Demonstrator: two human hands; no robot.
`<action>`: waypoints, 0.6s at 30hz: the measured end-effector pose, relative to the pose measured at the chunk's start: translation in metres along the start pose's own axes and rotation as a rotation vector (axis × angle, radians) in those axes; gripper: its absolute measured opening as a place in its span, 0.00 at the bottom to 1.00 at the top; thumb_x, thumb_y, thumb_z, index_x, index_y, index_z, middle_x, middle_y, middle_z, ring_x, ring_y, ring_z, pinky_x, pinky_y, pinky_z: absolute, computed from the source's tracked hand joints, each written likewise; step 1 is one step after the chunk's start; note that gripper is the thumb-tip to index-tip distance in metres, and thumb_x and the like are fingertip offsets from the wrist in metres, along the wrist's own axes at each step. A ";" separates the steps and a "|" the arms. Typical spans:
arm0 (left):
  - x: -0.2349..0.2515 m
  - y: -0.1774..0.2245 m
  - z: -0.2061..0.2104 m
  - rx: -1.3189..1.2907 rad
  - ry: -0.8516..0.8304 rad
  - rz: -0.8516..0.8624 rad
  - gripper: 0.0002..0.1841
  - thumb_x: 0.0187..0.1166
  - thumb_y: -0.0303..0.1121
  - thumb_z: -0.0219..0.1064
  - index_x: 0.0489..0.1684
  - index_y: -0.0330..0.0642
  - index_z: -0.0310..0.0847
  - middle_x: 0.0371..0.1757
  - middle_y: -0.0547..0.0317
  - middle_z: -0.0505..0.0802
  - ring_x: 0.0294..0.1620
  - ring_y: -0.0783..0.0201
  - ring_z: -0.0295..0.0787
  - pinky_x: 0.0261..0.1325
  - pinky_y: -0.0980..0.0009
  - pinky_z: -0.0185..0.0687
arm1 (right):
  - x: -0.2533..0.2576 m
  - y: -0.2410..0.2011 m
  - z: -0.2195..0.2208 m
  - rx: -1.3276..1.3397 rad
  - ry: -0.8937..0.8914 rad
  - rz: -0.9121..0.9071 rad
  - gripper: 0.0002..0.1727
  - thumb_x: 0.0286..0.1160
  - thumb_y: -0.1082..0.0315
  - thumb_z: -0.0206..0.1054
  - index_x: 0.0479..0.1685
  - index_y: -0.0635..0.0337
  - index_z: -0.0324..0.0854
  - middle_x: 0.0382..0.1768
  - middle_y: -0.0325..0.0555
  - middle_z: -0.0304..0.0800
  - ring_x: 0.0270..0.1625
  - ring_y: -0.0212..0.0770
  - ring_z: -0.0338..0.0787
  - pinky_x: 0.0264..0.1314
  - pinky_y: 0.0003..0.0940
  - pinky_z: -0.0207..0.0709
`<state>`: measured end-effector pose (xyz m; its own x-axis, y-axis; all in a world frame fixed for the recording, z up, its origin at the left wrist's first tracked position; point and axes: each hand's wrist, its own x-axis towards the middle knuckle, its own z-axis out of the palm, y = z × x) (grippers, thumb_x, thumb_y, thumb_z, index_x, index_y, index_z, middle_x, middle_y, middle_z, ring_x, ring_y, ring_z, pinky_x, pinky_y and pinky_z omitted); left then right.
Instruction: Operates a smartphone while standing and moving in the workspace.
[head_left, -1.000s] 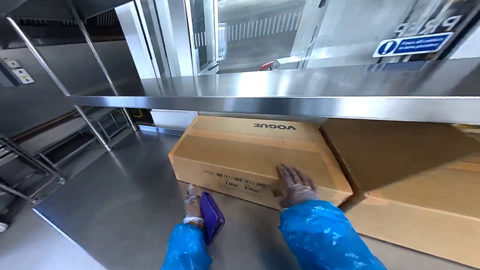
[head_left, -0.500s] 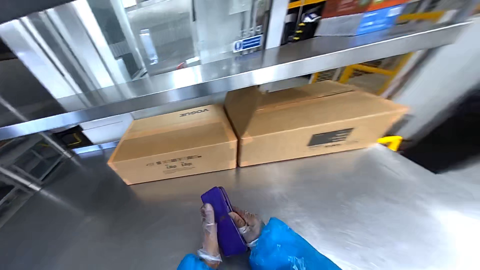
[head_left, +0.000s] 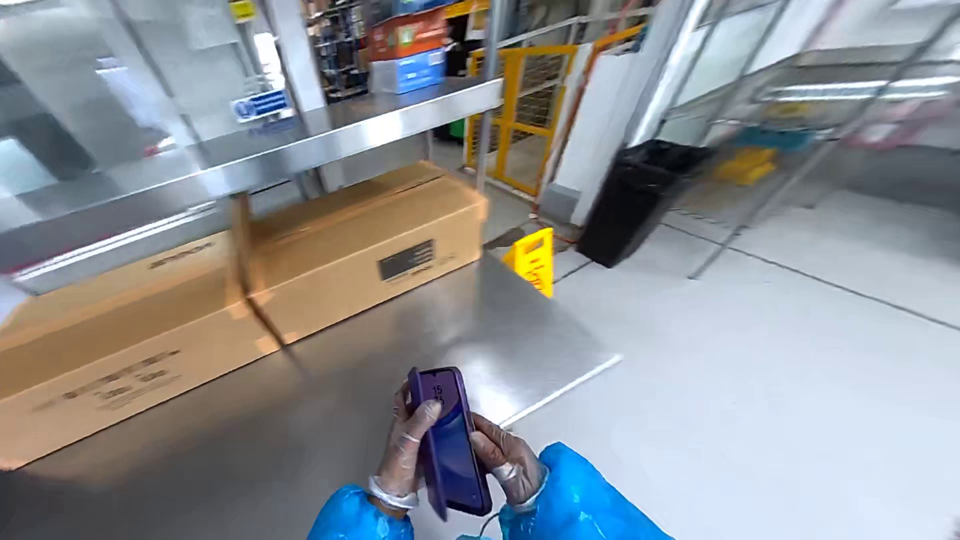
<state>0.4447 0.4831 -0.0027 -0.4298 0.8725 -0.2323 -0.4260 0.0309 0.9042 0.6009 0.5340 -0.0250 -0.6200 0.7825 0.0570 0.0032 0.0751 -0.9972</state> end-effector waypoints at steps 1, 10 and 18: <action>0.008 -0.010 0.032 -0.059 -0.045 0.002 0.52 0.58 0.51 0.76 0.85 0.34 0.53 0.63 0.46 0.87 0.59 0.63 0.89 0.61 0.64 0.88 | -0.005 0.001 -0.041 0.074 0.050 0.058 0.37 0.83 0.48 0.57 0.76 0.77 0.69 0.58 0.51 0.92 0.56 0.29 0.92 0.60 0.30 0.87; 0.060 -0.072 0.269 -0.215 -0.499 -0.125 0.41 0.54 0.55 0.84 0.66 0.40 0.74 0.46 0.55 0.95 0.47 0.66 0.95 0.52 0.67 0.92 | -0.067 0.016 -0.271 0.303 0.312 -0.009 0.47 0.57 0.73 0.78 0.78 0.76 0.54 0.57 0.40 0.92 0.56 0.28 0.93 0.62 0.28 0.88; 0.109 -0.099 0.361 -0.092 -0.573 -0.161 0.47 0.52 0.56 0.84 0.72 0.40 0.68 0.48 0.55 0.94 0.48 0.67 0.94 0.54 0.68 0.91 | -0.041 0.004 -0.361 0.229 0.584 0.196 0.18 0.74 0.71 0.71 0.60 0.68 0.79 0.41 0.38 0.96 0.44 0.27 0.95 0.52 0.27 0.89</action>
<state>0.7273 0.7507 0.0119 0.1322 0.9851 -0.1103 -0.5281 0.1641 0.8332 0.9094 0.7258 -0.0132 -0.0965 0.9800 -0.1743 -0.1340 -0.1863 -0.9733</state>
